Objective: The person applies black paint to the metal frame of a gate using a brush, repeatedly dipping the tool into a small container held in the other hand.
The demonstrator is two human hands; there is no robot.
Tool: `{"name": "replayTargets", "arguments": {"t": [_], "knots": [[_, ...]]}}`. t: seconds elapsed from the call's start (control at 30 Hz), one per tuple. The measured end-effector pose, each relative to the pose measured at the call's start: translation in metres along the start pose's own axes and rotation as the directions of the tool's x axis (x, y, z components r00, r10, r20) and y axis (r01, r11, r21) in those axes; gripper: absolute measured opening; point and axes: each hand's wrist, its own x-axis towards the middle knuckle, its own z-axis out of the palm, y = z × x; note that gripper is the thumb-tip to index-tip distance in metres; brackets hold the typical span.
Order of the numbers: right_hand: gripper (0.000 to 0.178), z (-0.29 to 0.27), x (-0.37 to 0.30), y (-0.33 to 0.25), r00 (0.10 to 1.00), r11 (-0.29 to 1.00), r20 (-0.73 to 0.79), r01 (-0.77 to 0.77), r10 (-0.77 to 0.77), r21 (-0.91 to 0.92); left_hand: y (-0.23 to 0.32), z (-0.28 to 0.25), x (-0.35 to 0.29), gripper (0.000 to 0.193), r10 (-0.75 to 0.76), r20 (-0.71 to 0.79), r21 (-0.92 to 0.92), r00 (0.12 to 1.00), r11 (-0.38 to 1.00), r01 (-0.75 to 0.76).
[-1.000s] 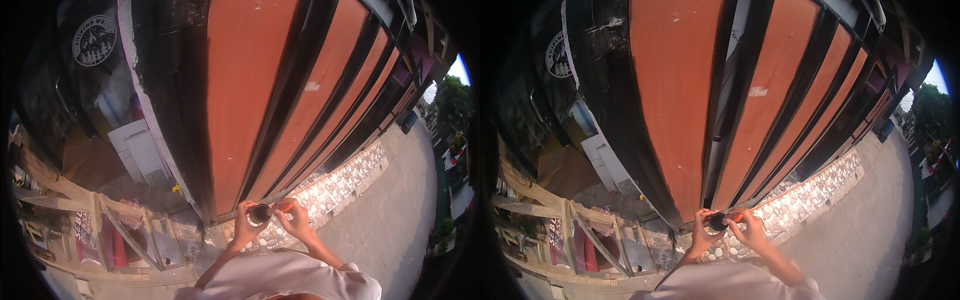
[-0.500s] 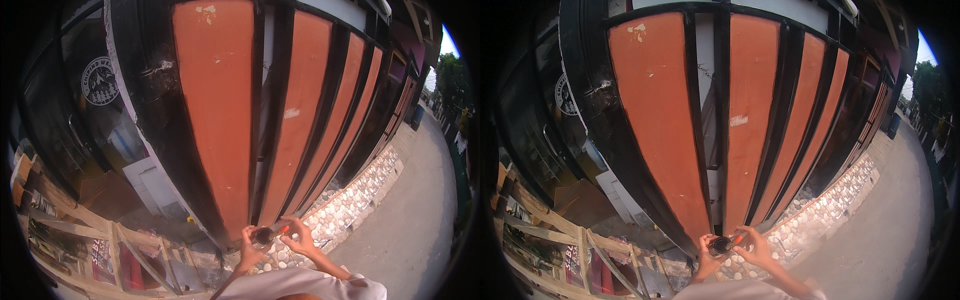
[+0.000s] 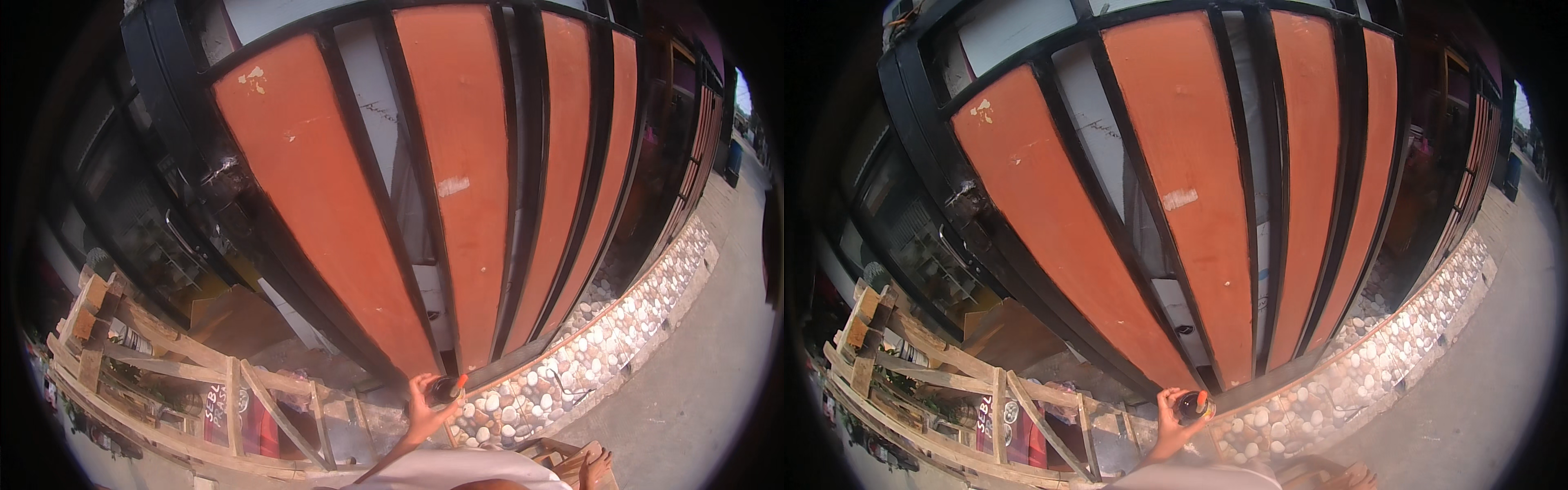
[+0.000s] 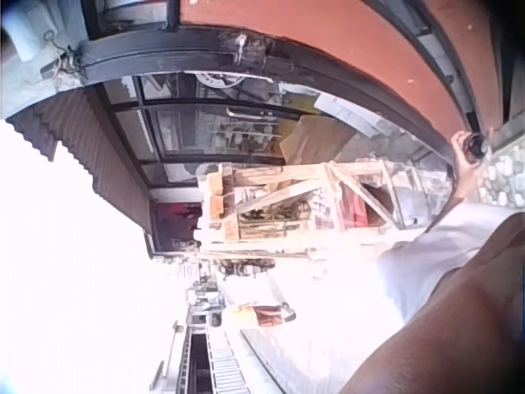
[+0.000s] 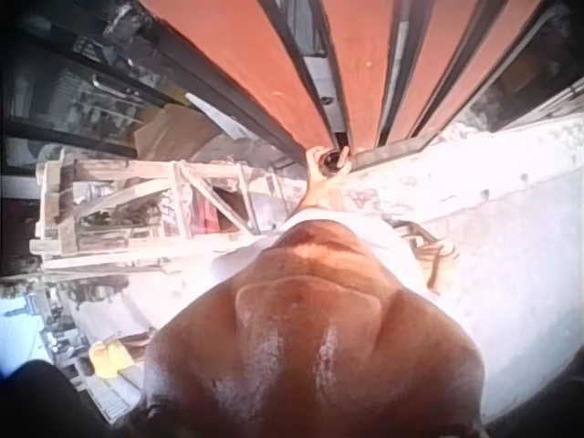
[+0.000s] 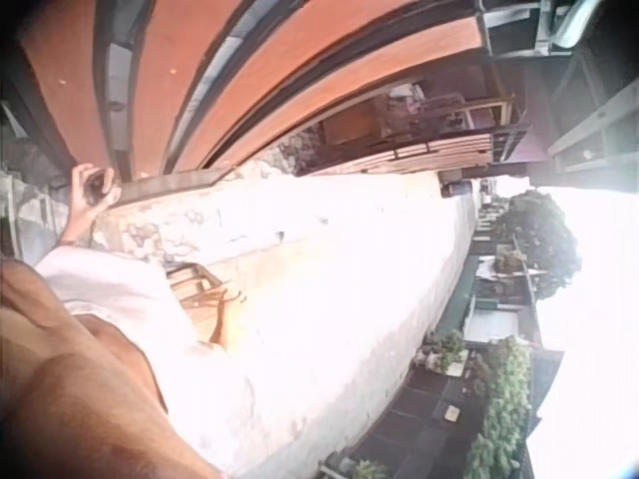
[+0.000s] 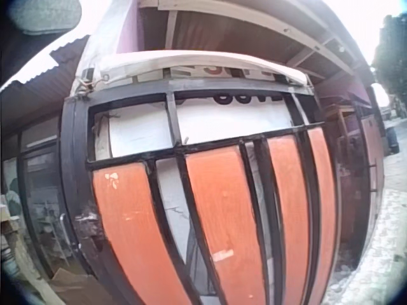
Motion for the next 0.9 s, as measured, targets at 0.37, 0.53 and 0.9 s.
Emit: {"name": "replayTargets", "arguments": {"t": [0.37, 0.53, 0.9], "knots": [[0.033, 0.037, -0.016, 0.093, 0.979, 0.948, -0.147, 0.094, -0.145, -0.304, 0.022, 0.044, -0.008, 0.079, -0.024, 0.025, -0.024, 0.999, 0.999, 0.025], [0.034, 0.066, 0.020, 0.104, 0.834, 0.871, -0.386, 0.205, -0.394, -0.448, 0.026, 0.061, -0.008, 0.078, -0.044, 0.039, -0.071, 0.998, 0.996, 0.046], [0.037, 0.060, 0.058, -0.064, 0.989, 0.990, 0.101, 0.097, -0.107, 0.100, 0.017, 0.080, -0.002, 0.081, -0.040, 0.026, -0.016, 0.999, 0.999, 0.040]]}}
